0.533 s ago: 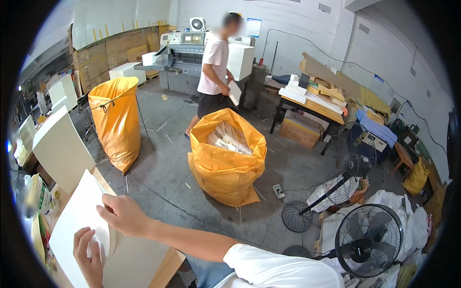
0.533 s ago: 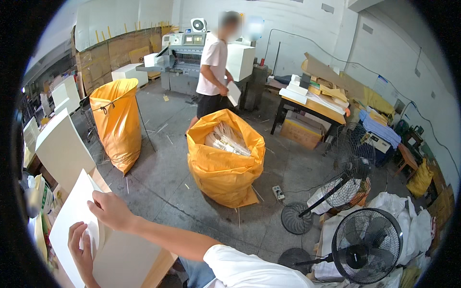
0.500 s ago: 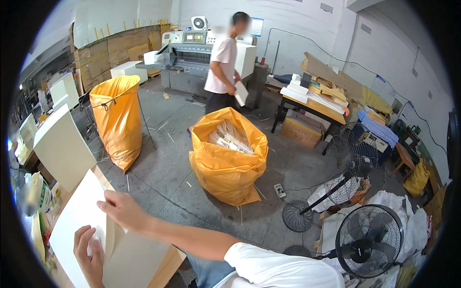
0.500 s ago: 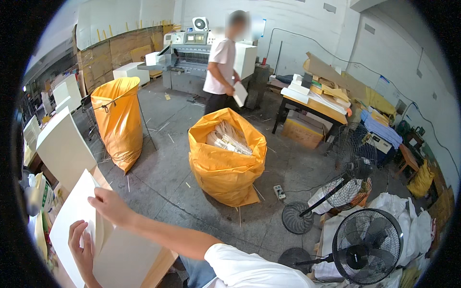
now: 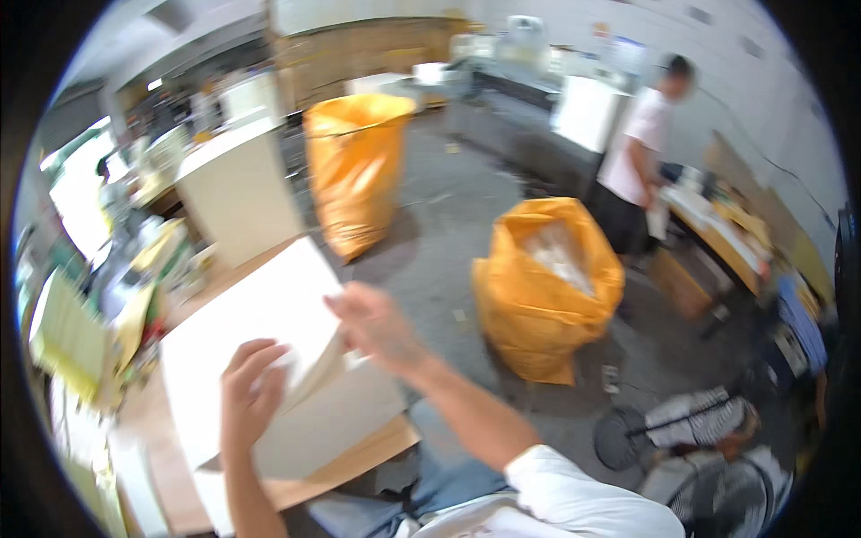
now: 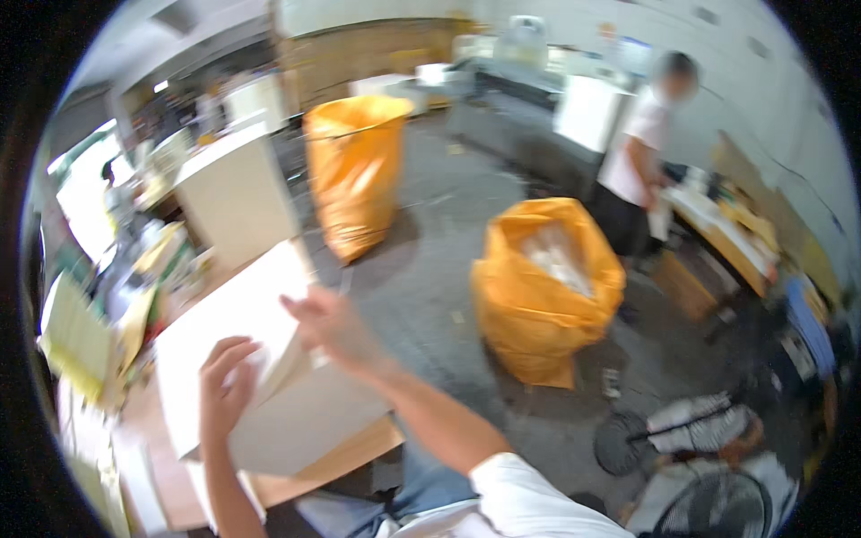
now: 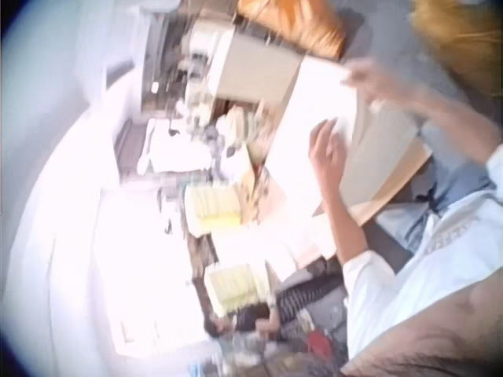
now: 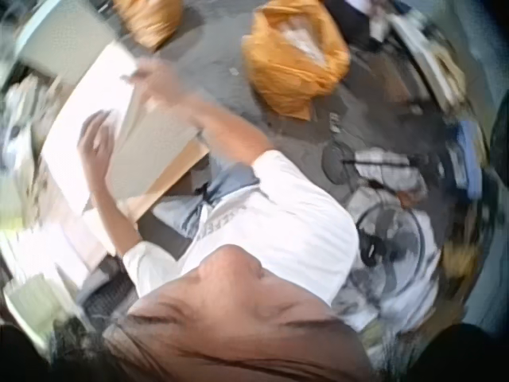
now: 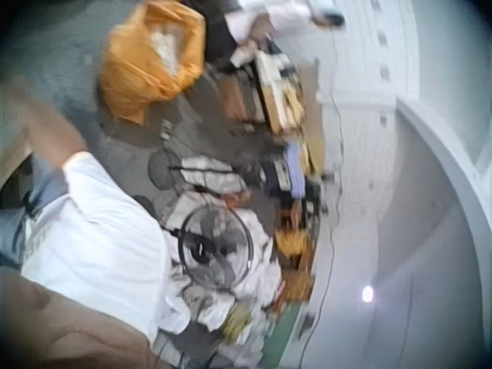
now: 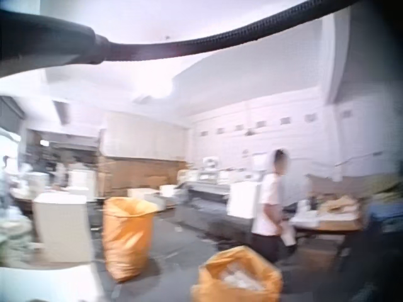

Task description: The person sits on the floor and repeatedly folds white rectangular paper sheets in half by hand. They align the edges, crease the fold, and place the folded sheets into a growing stack on the table. The person occasionally pauses to adjust the stack or pick up a new sheet.

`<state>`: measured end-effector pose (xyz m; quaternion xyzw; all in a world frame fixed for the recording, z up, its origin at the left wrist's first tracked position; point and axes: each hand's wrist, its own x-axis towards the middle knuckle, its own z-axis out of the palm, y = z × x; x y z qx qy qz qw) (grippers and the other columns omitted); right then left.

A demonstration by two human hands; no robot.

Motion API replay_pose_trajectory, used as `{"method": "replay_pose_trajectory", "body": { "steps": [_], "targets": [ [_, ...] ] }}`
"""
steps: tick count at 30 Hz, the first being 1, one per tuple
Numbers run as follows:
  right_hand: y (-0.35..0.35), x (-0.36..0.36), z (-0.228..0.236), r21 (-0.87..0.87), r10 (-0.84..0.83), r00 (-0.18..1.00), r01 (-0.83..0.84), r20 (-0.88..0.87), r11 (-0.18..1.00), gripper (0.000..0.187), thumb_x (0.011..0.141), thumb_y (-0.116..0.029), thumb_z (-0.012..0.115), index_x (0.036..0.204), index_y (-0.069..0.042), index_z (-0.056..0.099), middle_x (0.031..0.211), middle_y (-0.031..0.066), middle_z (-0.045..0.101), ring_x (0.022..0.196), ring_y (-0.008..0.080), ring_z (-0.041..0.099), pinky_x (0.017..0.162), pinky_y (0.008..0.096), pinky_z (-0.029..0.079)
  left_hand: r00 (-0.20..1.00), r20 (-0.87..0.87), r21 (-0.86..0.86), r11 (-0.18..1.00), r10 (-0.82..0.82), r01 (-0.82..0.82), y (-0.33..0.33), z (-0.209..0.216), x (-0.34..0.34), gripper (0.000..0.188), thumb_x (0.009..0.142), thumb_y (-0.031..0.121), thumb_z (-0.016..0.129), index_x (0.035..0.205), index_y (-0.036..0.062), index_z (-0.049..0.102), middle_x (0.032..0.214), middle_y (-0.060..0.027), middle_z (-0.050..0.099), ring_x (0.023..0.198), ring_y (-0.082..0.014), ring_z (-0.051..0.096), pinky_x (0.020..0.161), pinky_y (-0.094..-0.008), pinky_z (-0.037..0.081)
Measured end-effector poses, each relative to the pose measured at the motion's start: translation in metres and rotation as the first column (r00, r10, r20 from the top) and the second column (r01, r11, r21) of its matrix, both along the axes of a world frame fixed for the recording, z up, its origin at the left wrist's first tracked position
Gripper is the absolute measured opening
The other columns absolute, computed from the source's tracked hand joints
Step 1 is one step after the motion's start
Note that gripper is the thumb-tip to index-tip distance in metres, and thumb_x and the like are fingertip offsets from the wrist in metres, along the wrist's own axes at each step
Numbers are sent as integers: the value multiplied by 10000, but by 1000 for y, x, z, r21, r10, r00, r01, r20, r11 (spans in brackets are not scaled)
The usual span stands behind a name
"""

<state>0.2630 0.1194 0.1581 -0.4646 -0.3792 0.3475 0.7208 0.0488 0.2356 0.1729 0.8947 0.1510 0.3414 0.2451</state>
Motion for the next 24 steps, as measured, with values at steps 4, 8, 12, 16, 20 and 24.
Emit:
{"method": "replay_pose_trajectory", "body": {
  "steps": [4, 8, 12, 16, 20, 24],
  "targets": [
    [-19, 2, 10, -49, -310, 822, 377, 478, 925, 394, 1017, -299, 670, 721, -90, 516, 608, -43, 491, 549, 76, 470, 494, 268, 391, 991, -107, -59, 996, -74, 68, -5, 7, 12, 390, 847, 126, 829, 1231, 137, 763, 1310, -139, 668, 1214, -325, 637, 1011, -441, 541],
    [-16, -4, 21, -92, -62, 997, 57, -46, 994, 371, 1032, -242, 624, 705, -111, 510, 598, -28, 508, 520, 79, 509, 468, 250, 365, 992, -50, -72, 991, -117, 113, -3, 8, -2, 700, 630, 292, 987, 1272, 142, 754, 1317, -118, 680, 1208, -314, 660, 1010, -434, 540],
    [-16, 2, 17, -88, -49, 999, 47, -18, 995, 366, 1037, -245, 619, 708, -126, 509, 590, -33, 505, 504, 58, 503, 459, 229, 354, 993, -31, -139, 984, -114, 109, -1, 3, -1, 643, 648, 245, 980, 1247, 145, 767, 1274, -107, 703, 1198, -285, 671, 1014, -419, 546],
    [-17, 3, 22, -102, -57, 994, 66, 90, 993, 392, 1043, -293, 628, 705, -126, 518, 598, -36, 536, 509, 54, 522, 463, 215, 362, 989, 23, -205, 967, -147, 149, 1, 4, 0, 563, 714, 176, 945, 1246, 134, 768, 1264, -112, 712, 1195, -269, 675, 1023, -402, 543],
    [-15, 1, 25, -88, -164, 918, 209, 361, 974, 395, 1032, -318, 644, 708, -124, 528, 595, -34, 550, 520, 53, 534, 481, 219, 385, 997, 59, -239, 969, -53, 66, -4, 6, 1, 499, 799, 125, 880, 1275, 119, 732, 1281, -130, 708, 1176, -288, 682, 1018, -392, 543],
    [-5, 1, 13, 3, -268, 842, 301, 468, 953, 371, 1015, -278, 643, 701, -121, 525, 583, -26, 533, 508, 70, 527, 478, 235, 380, 996, 1, -224, 971, -91, 89, -6, 10, 3, 470, 805, 120, 878, 1244, 113, 712, 1277, -133, 706, 1157, -295, 684, 988, -395, 549]
  ]
}}
